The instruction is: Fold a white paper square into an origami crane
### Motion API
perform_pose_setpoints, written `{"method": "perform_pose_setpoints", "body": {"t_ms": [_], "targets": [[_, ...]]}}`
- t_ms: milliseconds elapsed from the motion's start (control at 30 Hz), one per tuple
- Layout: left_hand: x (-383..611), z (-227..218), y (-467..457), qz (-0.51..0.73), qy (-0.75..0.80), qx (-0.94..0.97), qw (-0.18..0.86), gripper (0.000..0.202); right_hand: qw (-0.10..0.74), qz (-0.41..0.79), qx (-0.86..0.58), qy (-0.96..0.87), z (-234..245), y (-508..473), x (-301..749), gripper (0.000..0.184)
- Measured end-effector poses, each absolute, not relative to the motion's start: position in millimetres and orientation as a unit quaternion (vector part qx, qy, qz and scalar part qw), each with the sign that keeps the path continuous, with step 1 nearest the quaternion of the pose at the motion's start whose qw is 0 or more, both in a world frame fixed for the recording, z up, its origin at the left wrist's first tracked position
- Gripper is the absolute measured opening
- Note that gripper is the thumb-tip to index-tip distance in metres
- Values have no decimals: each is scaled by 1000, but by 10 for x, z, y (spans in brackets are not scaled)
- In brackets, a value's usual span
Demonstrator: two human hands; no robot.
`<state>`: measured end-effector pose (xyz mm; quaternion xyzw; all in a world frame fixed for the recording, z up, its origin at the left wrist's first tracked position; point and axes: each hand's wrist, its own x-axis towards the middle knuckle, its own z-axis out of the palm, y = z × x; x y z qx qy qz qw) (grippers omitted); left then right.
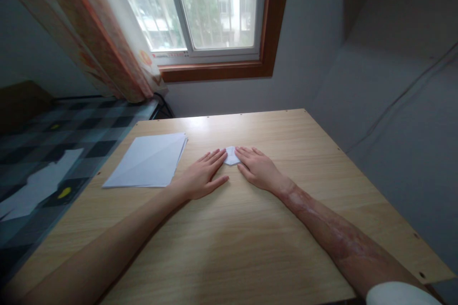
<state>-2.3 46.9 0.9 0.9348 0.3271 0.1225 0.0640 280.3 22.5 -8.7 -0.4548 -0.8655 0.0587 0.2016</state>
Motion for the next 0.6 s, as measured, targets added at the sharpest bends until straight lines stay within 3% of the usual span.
{"method": "perform_pose_setpoints", "body": {"t_ms": [300,467,600], "targets": [[-208,-13,666,81,378,920,60,93,198,63,-453,-867,-75,220,2808,58],[-496,171,879,67,396,916,27,82,194,62,-452,-868,-81,225,2811,58],[-546,323,923,102,400,911,-15,58,191,67,-454,-867,-73,227,2804,58]]}}
